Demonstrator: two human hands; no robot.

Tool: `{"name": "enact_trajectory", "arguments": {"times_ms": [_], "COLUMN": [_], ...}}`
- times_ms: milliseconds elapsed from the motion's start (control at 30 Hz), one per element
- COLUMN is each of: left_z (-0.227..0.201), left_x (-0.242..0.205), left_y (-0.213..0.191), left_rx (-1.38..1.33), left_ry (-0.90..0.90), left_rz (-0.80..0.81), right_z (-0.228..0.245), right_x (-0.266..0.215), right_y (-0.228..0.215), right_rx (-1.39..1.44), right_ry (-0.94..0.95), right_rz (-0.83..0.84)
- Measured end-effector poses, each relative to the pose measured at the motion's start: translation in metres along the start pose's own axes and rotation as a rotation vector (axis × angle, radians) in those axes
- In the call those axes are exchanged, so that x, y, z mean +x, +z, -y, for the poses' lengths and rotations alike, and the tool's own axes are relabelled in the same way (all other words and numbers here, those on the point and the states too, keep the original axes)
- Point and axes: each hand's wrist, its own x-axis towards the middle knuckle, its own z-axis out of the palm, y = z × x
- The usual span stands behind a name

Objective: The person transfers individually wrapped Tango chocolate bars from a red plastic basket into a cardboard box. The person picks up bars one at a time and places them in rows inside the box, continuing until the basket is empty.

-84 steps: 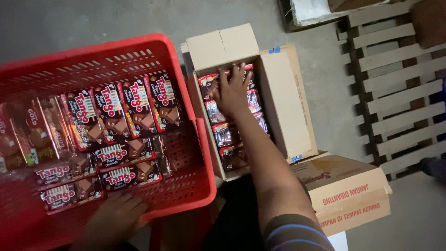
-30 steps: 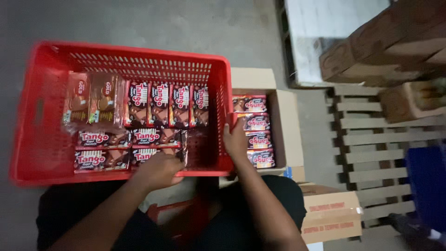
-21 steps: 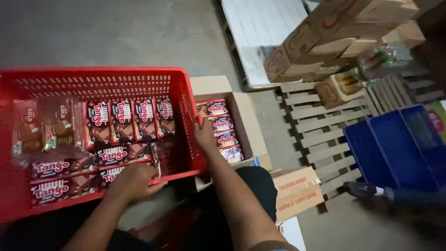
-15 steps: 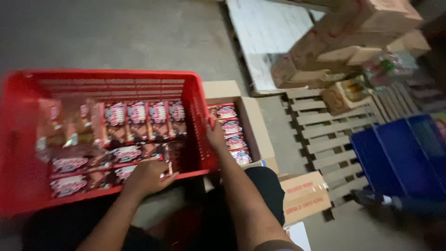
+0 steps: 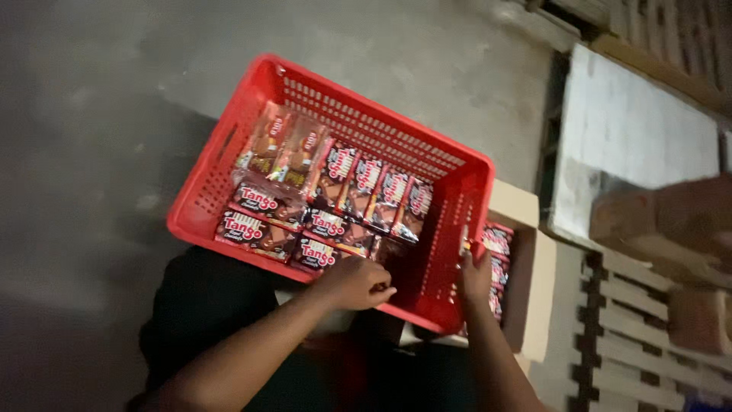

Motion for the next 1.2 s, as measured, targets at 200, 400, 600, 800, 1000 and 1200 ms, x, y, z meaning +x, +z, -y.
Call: {"name": "enact_trajectory", "arguments": {"times_ms": [200, 400, 600, 800, 1000, 1200], "left_z": [0.034, 0.132, 0.106, 0.243, 0.203, 0.221], "left_x": [0.021, 0.063, 0.079, 0.074, 0.077, 0.086], "left_y": [-0.027, -0.03, -0.066, 0.042, -0.001, 0.02], "left_rx": [-0.263, -0.172, -0.252, -0.587, -0.732, -1.159], "left_ry": [-0.341, -0.819, -1.228, -1.433, -1.512, -1.518], "left_rz": [0.224, 0.251, 0.124, -0.13, -0.307, -0.794], "right_z": [-0.044, 0.044, 0.05, 0.029, -0.018, 0.049], "right_x": [0.018, -0.003, -0.003, 0.004, 0.015, 0.0], "right_y": [-0.019, 0.0, -0.002, -0.006, -0.018, 0.002], "right_rx": [-0.241, -0.225, -0.405, -0.479, -0.472, -0.308], "right_ry": [-0.002, 0.247, 0.295, 0.359, 0.277, 0.402], "right_rz": [0.025, -0.024, -0.034, -0.063, -0.079, -0.072]}}
